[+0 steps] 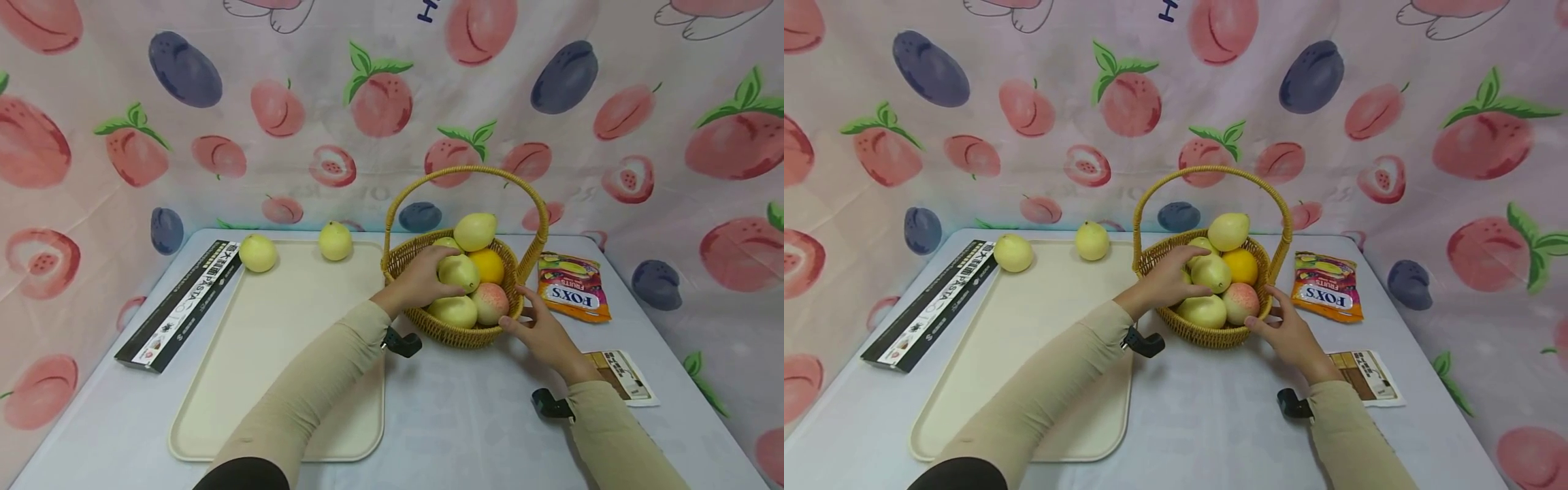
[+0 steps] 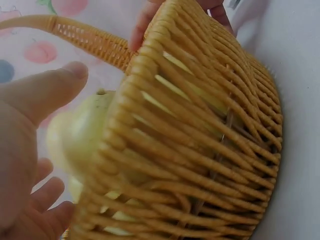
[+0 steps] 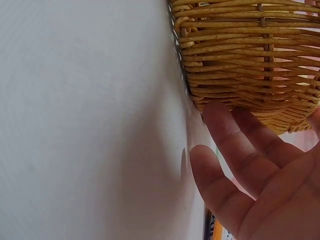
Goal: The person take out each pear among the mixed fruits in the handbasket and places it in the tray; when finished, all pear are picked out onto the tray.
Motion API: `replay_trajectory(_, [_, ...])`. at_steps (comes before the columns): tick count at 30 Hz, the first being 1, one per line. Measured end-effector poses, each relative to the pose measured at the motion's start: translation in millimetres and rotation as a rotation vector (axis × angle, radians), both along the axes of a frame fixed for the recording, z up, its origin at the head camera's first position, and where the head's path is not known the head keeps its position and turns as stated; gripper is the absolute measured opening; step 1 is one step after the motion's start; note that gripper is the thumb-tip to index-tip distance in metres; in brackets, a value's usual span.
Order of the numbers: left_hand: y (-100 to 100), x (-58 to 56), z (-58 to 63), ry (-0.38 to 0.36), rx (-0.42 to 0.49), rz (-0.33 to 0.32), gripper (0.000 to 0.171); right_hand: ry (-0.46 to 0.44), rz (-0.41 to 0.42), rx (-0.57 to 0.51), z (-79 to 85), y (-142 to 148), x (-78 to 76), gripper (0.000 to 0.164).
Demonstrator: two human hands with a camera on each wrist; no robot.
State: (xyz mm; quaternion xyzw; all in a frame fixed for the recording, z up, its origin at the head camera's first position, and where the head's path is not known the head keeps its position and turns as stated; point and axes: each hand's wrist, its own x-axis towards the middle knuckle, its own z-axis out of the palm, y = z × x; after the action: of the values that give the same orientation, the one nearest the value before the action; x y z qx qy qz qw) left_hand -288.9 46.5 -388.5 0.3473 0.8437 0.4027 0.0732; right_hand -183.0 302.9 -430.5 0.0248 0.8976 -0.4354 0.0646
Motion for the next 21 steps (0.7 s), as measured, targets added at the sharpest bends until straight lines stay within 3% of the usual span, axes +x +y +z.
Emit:
replay_trajectory(5, [7, -3.1, -3.9, -0.012, -0.026, 0.046, 0.074, 0.000, -0.001, 0.006, -1.3, 0, -0.4, 0.090])
replay_trajectory(10, [15, -6.6, -7.1, -0.017, -0.027, 0.036, 0.075, -0.002, -0.006, 0.002, -2.6, 1, -1.1, 0.091])
replay_trajectory(17, [18, -5.5, -14.4, 0.031, -0.121, 0.076, 0.075, 0.003, -0.001, -0.008, -3.0, 0, -1.3, 0.090])
replay_trajectory(21, [21, -6.7, -15.2, 0.045, -0.114, 0.079, 0.076, -0.002, -0.006, -0.001, -3.6, 1, -1.8, 0.091])
